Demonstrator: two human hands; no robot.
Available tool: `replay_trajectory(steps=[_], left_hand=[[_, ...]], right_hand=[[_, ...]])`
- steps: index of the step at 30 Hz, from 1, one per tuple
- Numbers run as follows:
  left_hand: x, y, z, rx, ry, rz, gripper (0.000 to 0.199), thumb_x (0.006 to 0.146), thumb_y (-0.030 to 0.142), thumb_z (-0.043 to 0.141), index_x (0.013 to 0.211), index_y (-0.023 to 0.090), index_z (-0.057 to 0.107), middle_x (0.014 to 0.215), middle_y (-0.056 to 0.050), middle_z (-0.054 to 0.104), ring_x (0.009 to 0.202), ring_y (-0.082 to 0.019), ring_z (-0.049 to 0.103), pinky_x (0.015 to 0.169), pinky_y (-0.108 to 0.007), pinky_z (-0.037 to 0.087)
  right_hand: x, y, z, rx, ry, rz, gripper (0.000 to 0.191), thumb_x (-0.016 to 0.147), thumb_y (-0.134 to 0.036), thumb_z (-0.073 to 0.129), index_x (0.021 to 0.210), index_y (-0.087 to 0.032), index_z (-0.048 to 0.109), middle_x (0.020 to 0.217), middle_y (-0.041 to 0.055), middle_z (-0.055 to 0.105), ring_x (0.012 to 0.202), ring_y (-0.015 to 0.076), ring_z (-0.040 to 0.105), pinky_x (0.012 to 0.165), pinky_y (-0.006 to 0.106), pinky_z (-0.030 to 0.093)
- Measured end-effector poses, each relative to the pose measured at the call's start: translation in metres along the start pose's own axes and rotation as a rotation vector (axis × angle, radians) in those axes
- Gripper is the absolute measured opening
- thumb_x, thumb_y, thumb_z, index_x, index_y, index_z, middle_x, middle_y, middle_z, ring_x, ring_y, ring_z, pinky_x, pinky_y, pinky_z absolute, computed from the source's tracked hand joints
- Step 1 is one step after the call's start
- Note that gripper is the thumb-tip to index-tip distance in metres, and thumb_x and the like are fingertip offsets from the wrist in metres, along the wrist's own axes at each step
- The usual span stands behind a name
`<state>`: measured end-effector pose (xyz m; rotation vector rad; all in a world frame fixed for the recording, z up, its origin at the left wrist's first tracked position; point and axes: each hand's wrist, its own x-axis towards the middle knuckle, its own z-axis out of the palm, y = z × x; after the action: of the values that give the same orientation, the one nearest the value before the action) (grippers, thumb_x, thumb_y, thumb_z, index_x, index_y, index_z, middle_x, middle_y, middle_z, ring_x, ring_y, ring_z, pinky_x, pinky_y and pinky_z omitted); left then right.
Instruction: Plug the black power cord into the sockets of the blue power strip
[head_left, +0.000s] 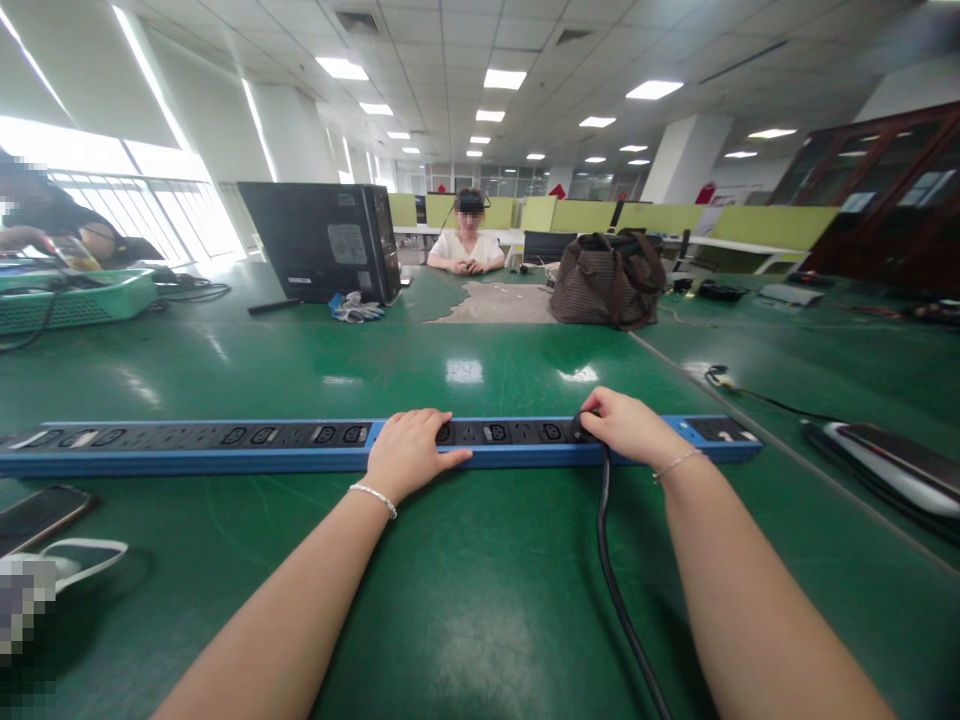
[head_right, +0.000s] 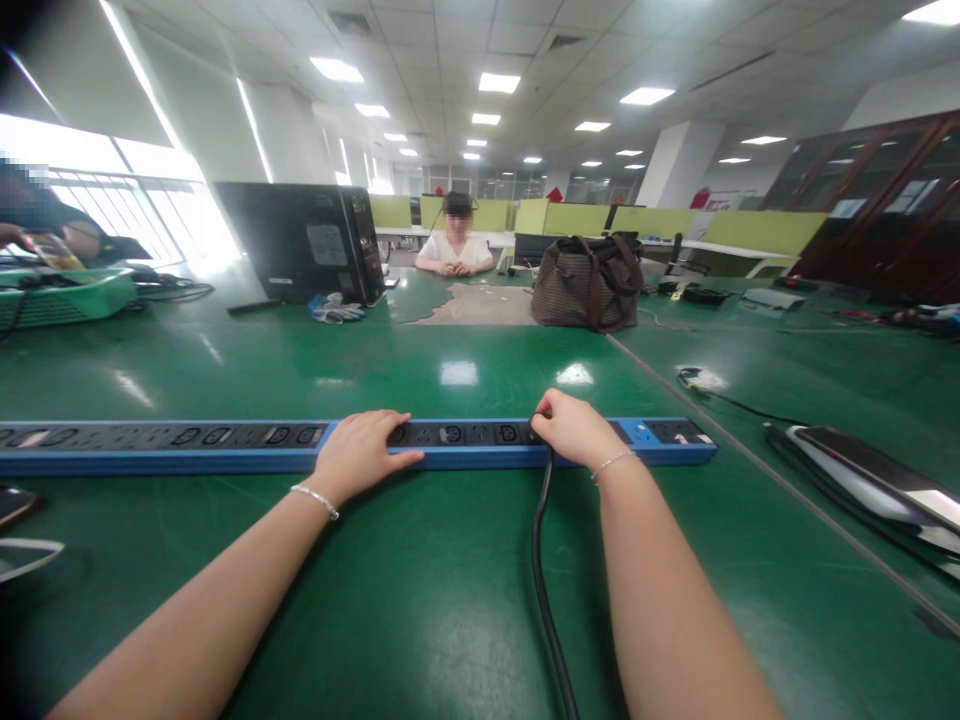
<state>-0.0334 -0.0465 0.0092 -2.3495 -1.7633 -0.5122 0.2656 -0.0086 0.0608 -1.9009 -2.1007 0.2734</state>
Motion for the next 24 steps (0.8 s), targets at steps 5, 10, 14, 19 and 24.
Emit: replay_trajectory(steps=[5, 10, 14, 19, 24], left_hand=[[0.0, 0.0, 0.001, -0.002, 0.006, 0.001, 0.063, 0.075, 0.067, 0.045, 0.117, 0.021, 0.057, 0.116, -0.008, 0.062, 0.107, -0.024, 0.056, 0.094, -0.038, 0.039], [0.0, 0.0, 0.001, 0.006, 0.004, -0.004, 0.064, 0.075, 0.067, 0.045, 0.117, 0.021, 0.057, 0.116, -0.008, 0.063, 0.106, -0.024, 0.056, 0.094, -0.037, 0.038], [0.0, 0.0, 0.001, 0.017, 0.011, 0.005, 0.064, 0.076, 0.067, 0.044, 0.118, 0.02, 0.057, 0.116, -0.008, 0.063, 0.107, -0.024, 0.056, 0.094, -0.037, 0.038], [0.0, 0.001, 0.001, 0.022, 0.001, 0.01, 0.063, 0.076, 0.066, 0.045, 0.117, 0.02, 0.057, 0.117, -0.008, 0.062, 0.108, -0.025, 0.055, 0.094, -0.038, 0.038], [0.0, 0.002, 0.001, 0.023, -0.003, 0.003, 0.064, 0.076, 0.066, 0.043, 0.118, 0.019, 0.056, 0.117, -0.008, 0.062, 0.108, -0.025, 0.055, 0.095, -0.038, 0.037]], right_hand=[[-0.001, -0.006, 0.003, -0.084, -0.024, -0.003, 0.014, 0.073, -0.029, 0.052, 0.082, -0.02, 0.058, 0.071, 0.0029, 0.063, 0.062, 0.0151, 0.054, 0.056, 0.024, 0.035], [-0.004, -0.006, 0.008, -0.062, -0.042, -0.002, 0.014, 0.075, -0.029, 0.049, 0.085, -0.021, 0.054, 0.073, 0.0029, 0.063, 0.065, 0.0153, 0.055, 0.057, 0.024, 0.036], [-0.006, -0.003, 0.009, -0.035, -0.056, -0.019, 0.012, 0.076, -0.029, 0.046, 0.084, -0.022, 0.051, 0.071, 0.0016, 0.061, 0.063, 0.015, 0.055, 0.056, 0.024, 0.035], [-0.006, -0.003, 0.011, -0.016, -0.052, -0.025, 0.009, 0.075, -0.029, 0.045, 0.081, -0.022, 0.048, 0.068, 0.0004, 0.059, 0.061, 0.0146, 0.053, 0.055, 0.024, 0.034], [-0.005, 0.001, 0.016, 0.028, -0.012, -0.027, 0.008, 0.074, -0.029, 0.045, 0.078, -0.023, 0.048, 0.067, -0.0005, 0.059, 0.063, 0.0144, 0.053, 0.056, 0.023, 0.034]])
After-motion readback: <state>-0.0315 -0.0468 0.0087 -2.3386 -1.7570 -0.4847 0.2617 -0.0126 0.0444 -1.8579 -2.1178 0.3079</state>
